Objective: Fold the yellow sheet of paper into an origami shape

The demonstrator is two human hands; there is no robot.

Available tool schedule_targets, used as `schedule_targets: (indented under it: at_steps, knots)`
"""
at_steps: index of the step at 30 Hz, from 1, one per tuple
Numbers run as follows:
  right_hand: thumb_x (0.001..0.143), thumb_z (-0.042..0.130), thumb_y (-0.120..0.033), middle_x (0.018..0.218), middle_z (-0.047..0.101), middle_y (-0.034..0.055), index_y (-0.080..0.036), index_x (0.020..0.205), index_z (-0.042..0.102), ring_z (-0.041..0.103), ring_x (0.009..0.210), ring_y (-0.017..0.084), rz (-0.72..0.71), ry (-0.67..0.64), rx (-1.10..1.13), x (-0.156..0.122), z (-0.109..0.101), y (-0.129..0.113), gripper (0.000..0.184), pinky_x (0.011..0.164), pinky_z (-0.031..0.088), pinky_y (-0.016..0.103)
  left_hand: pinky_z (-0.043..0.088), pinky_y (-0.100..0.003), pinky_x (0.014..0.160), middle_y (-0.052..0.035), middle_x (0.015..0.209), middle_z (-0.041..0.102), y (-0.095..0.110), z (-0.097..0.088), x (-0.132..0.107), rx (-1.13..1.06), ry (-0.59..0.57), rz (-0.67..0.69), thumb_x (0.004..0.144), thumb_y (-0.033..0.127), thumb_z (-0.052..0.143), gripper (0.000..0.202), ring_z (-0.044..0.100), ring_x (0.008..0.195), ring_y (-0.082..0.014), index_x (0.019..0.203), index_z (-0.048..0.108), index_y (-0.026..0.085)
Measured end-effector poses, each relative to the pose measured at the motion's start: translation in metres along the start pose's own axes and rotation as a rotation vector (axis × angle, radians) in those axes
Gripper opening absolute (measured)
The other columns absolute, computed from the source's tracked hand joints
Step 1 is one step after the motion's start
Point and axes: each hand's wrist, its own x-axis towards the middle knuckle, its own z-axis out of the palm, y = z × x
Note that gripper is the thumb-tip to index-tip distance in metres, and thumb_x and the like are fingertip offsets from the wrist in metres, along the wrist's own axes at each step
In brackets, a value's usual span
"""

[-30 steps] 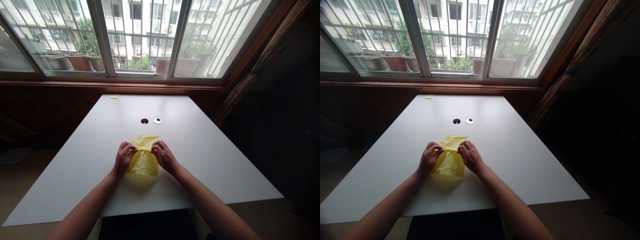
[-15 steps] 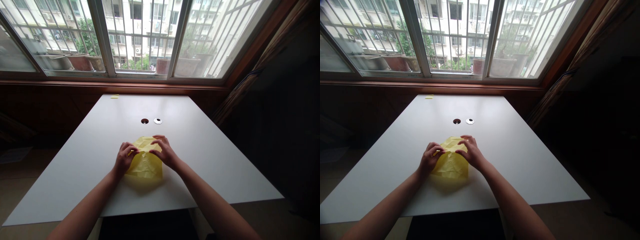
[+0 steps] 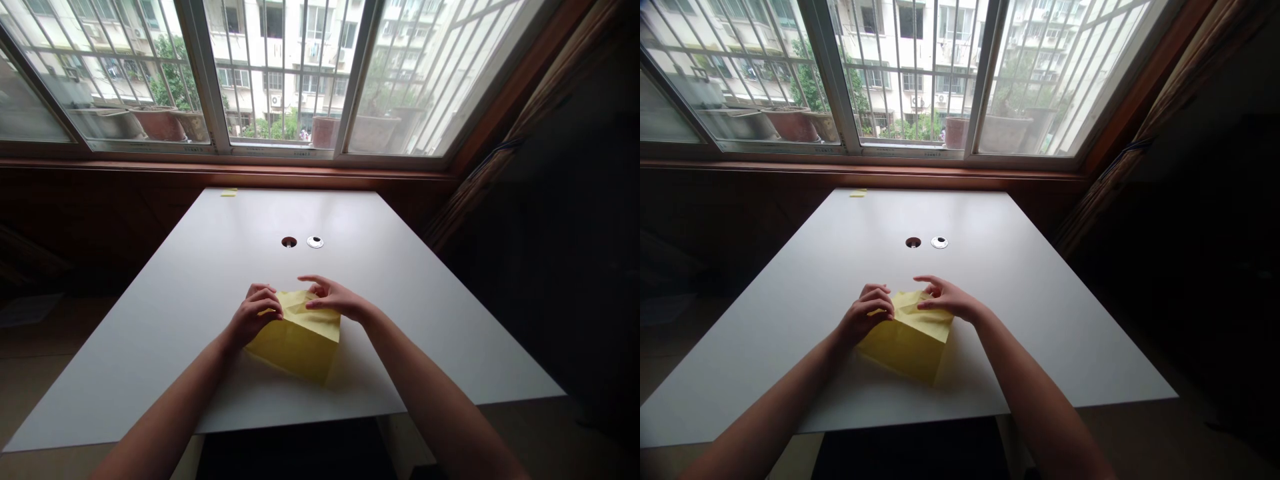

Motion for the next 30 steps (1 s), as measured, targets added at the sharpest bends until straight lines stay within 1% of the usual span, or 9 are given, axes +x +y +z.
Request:
schedule_targets:
  at_steps: [3, 6, 9, 12, 15, 19, 22, 27, 30]
  knots:
    - [0.071, 0.083, -0.03, 0.109, 0.066, 0.0058, -0.03, 0.143, 0.044, 0.067, 0.095, 0.02, 0.062, -0.112, 0.248, -0.006, 0.005, -0.002, 0.082, 0.084, 0.056, 0.035, 0.042, -0.045, 0.102, -0.0062, 0.087, 0.069, 0.001, 0.0, 0.0, -0.001, -0.026, 0.007, 0.087, 0.027, 0.068, 0.008, 0.051, 0.112, -0.0251, 0.08, 0.071, 0.024]
    - [0.066, 0.085, -0.023, 0.122, 0.064, 0.0079, -0.028, 0.135, 0.053, 0.067, 0.1, 0.021, 0.066, -0.126, 0.376, -0.009, 0.013, -0.001, 0.076, 0.086, 0.056, 0.035, 0.042, -0.045, 0.102, -0.0068, 0.099, 0.068, 0.002, 0.002, -0.001, 0.046, 0.008, -0.003, 0.086, 0.027, 0.068, 0.007, 0.05, 0.115, -0.0256, 0.08, 0.071, 0.025]
    - [0.064, 0.086, -0.022, 0.119, 0.066, 0.0074, -0.024, 0.124, 0.062, 0.068, 0.096, 0.02, 0.043, -0.04, 0.434, -0.008, 0.018, 0.004, 0.064, 0.085, 0.056, 0.034, 0.043, -0.046, 0.101, -0.0071, 0.11, 0.064, 0.002, 0.003, -0.001, 0.11, 0.118, -0.061, 0.086, 0.028, 0.069, 0.005, 0.051, 0.114, -0.0249, 0.089, 0.071, 0.026]
    - [0.064, 0.086, -0.025, 0.109, 0.07, 0.0064, -0.022, 0.116, 0.067, 0.069, 0.087, 0.019, 0.02, 0.097, 0.473, -0.004, 0.018, 0.013, 0.056, 0.081, 0.056, 0.034, 0.042, -0.049, 0.104, -0.0087, 0.12, 0.056, 0.0, 0.004, -0.004, 0.122, 0.273, -0.206, 0.086, 0.032, 0.069, 0.023, 0.05, 0.118, -0.025, 0.108, 0.067, 0.027]
    - [0.063, 0.087, -0.029, 0.104, 0.072, 0.0049, -0.023, 0.11, 0.069, 0.068, 0.082, 0.018, -0.05, 0.261, 0.52, -0.001, 0.017, 0.02, 0.051, 0.077, 0.055, 0.033, 0.046, -0.049, 0.103, -0.0103, 0.13, 0.044, -0.004, 0.008, -0.009, -0.004, 0.39, -0.377, 0.087, 0.039, 0.066, 0.039, 0.047, 0.125, -0.0264, 0.124, 0.057, 0.029]
    - [0.063, 0.087, -0.031, 0.097, 0.072, 0.0034, -0.024, 0.109, 0.069, 0.068, 0.08, 0.019, -0.115, 0.39, 0.55, 0.001, 0.023, 0.019, 0.05, 0.076, 0.055, 0.034, 0.06, -0.042, 0.084, -0.0107, 0.143, 0.027, -0.007, 0.017, -0.012, -0.316, 0.34, -0.508, 0.079, 0.045, 0.074, 0.065, 0.056, 0.118, -0.0269, 0.136, 0.043, 0.036]
    - [0.065, 0.086, -0.031, 0.1, 0.072, 0.0041, -0.024, 0.113, 0.066, 0.068, 0.085, 0.021, -0.153, 0.398, 0.576, 0.001, 0.033, 0.014, 0.052, 0.08, 0.055, 0.037, 0.062, -0.039, 0.081, -0.0095, 0.15, 0.018, -0.003, 0.022, -0.01, -0.428, 0.279, -0.516, 0.072, 0.039, 0.081, 0.072, 0.062, 0.108, -0.0232, 0.135, 0.045, 0.038]
    - [0.066, 0.085, -0.03, 0.11, 0.07, 0.0045, -0.029, 0.129, 0.058, 0.067, 0.1, 0.024, -0.177, 0.33, 0.616, -0.002, 0.048, 0.005, 0.069, 0.09, 0.055, 0.042, 0.061, -0.039, 0.089, -0.0058, 0.155, 0.015, 0.006, 0.02, -0.006, -0.384, 0.313, -0.455, 0.073, 0.035, 0.081, 0.057, 0.05, 0.125, -0.0262, 0.125, 0.058, 0.036]
    - [0.065, 0.086, -0.029, 0.123, 0.065, 0.0047, -0.034, 0.136, 0.051, 0.064, 0.11, 0.026, -0.178, 0.265, 0.647, -0.003, 0.052, 0.001, 0.079, 0.096, 0.053, 0.045, 0.057, -0.042, 0.097, -0.0061, 0.153, 0.023, 0.012, 0.015, -0.004, -0.421, 0.298, -0.402, 0.079, 0.034, 0.076, 0.039, 0.04, 0.137, -0.0293, 0.116, 0.065, 0.03]
